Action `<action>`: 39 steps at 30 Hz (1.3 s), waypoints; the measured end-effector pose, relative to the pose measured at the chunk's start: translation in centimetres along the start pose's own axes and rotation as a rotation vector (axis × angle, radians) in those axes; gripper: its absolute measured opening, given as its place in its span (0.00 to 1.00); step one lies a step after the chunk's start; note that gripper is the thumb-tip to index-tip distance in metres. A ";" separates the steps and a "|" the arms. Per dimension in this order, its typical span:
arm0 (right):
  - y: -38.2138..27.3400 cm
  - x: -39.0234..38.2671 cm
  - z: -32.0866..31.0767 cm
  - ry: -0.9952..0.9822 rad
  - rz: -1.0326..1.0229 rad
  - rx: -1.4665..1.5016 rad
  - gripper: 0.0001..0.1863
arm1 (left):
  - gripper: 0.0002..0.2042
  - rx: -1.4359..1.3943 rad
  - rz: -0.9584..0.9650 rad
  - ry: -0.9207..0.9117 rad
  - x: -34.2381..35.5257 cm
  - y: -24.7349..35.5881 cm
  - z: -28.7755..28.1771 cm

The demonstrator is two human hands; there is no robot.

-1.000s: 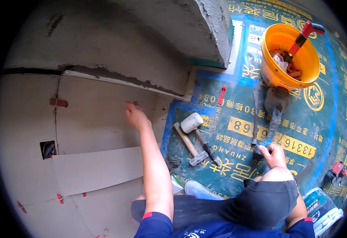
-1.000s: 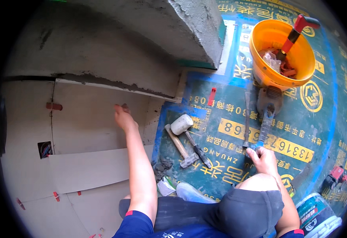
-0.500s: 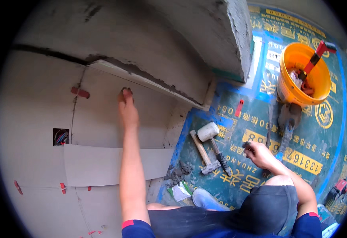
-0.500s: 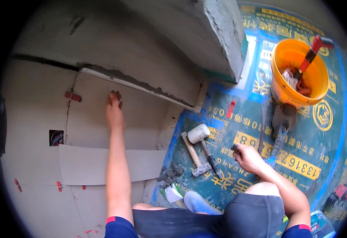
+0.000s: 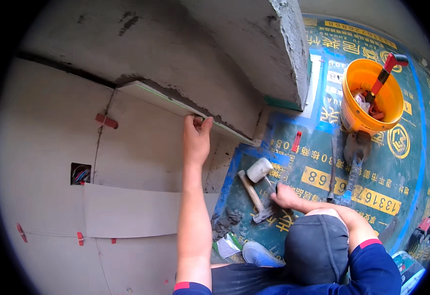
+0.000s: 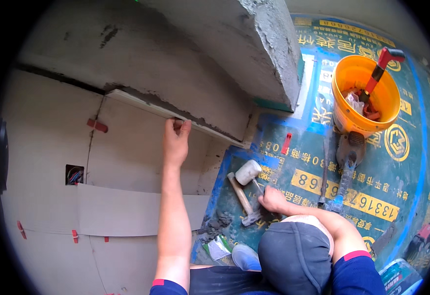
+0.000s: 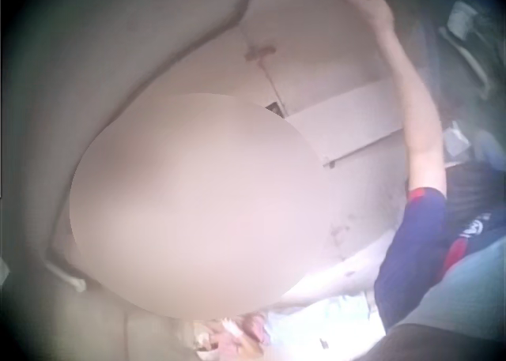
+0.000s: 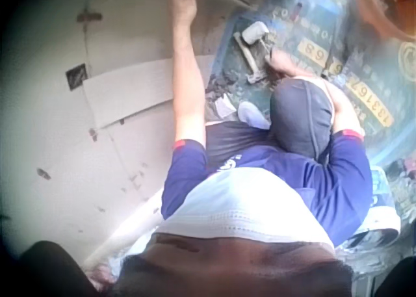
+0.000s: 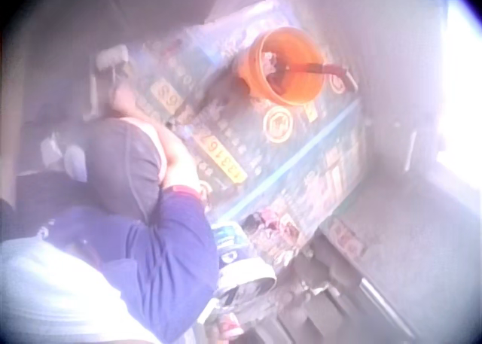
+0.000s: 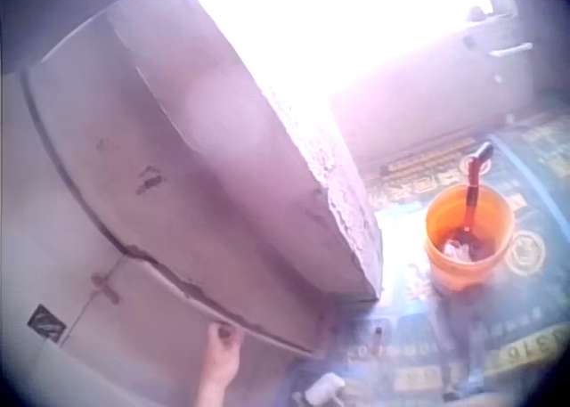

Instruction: The person applies mortar to a wall and a large tile, positions the tile in the corner of a room, and secures it by tapping the surface with a rubber mallet.

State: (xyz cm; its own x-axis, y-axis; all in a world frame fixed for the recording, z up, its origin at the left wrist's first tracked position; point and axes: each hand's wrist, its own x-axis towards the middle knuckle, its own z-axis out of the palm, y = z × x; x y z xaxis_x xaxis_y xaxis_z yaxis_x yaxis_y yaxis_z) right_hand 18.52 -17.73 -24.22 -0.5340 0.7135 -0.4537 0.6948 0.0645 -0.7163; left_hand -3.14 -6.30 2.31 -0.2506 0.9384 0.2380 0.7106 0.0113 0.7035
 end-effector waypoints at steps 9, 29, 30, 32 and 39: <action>-2.6 0.1 -8.0 -0.112 -0.014 -0.014 0.25 | 0.19 0.225 0.100 0.228 1.3 -1.8 1.6; -8.8 6.4 -9.7 -0.209 -0.308 0.113 0.23 | 0.17 0.198 0.132 0.253 1.9 -2.6 1.7; -8.6 6.7 -10.4 -0.251 -0.285 0.098 0.23 | 0.17 0.215 0.159 0.261 1.9 -2.6 1.8; -8.1 7.6 -11.7 -0.106 -0.147 0.226 0.23 | 0.17 0.236 0.166 0.272 1.9 -2.2 1.8; -7.9 7.8 -12.7 -0.285 -0.094 0.215 0.22 | 0.15 0.244 0.136 0.261 1.7 -2.4 1.4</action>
State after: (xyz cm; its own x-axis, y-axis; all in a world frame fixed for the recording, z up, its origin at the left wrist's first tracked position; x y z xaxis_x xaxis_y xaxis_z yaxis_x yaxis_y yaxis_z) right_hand 14.97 -3.76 -15.36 -0.7245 0.4867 -0.4880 0.5351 -0.0491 -0.8433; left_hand -4.36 -4.21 0.04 -0.2801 0.8177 0.5029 0.8768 0.0045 0.4809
